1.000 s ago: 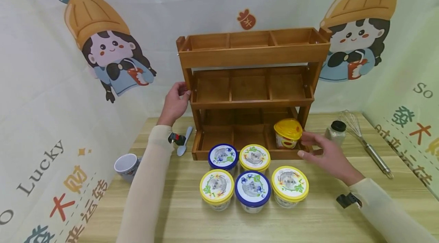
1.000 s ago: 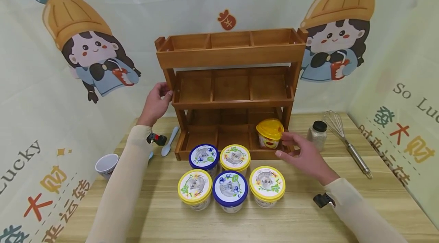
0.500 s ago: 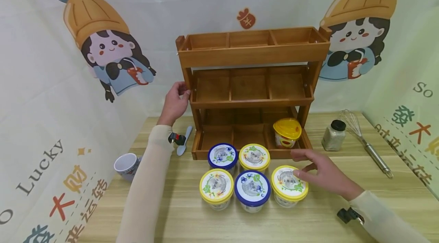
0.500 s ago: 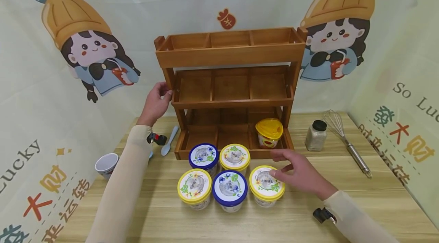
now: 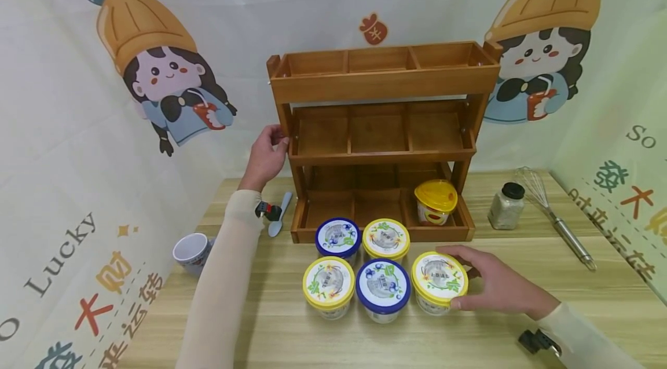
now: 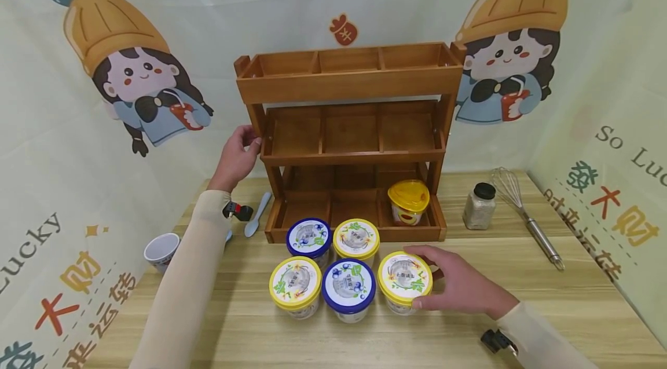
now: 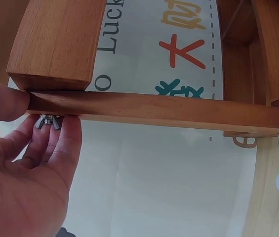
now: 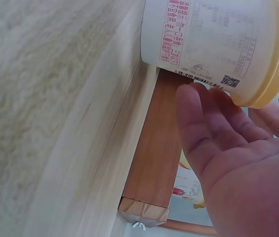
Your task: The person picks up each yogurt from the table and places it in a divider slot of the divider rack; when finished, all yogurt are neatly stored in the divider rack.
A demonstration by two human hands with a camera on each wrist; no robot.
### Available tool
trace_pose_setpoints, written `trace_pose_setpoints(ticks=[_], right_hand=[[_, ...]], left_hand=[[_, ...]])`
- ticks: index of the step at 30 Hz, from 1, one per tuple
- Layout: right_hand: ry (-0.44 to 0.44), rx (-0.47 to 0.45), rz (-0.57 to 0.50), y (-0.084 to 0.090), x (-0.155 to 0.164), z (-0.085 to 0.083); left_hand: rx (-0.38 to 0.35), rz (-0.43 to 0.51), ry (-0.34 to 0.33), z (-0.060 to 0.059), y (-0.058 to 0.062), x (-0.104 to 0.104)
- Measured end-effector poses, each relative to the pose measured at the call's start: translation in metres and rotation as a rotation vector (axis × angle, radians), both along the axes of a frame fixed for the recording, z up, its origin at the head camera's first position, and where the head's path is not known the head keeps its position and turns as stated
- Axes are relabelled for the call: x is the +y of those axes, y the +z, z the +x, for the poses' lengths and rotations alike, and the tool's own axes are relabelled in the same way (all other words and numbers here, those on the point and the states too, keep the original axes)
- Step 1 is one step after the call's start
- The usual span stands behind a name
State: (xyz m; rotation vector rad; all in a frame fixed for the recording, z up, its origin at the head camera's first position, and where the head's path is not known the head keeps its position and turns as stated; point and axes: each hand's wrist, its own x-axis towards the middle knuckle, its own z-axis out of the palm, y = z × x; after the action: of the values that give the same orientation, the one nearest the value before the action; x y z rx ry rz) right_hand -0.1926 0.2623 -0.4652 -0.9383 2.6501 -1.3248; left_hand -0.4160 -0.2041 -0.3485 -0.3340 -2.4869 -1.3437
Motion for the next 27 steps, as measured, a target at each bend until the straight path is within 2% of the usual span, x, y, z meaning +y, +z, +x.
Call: trace_pose_setpoints(ticks=[4, 11, 18, 27], right_hand=[[0.007, -0.039, 0.001, -0.001, 0.0, 0.001], [0.016, -0.021, -0.013, 0.0, -0.001, 0.0], [-0.05, -0.009, -0.006, 0.009, 0.005, -0.002], [-0.155, 0.1, 0.047, 0.029, 0.009, -0.011]], left_hand=[[-0.002, -0.004, 0.003, 0.0, -0.001, -0.001], [-0.001, -0.003, 0.002, 0.001, 0.0, -0.003], [-0.013, -0.001, -0.015, -0.001, 0.002, -0.002], [-0.028, -0.008, -0.011, 0.0, 0.002, -0.001]])
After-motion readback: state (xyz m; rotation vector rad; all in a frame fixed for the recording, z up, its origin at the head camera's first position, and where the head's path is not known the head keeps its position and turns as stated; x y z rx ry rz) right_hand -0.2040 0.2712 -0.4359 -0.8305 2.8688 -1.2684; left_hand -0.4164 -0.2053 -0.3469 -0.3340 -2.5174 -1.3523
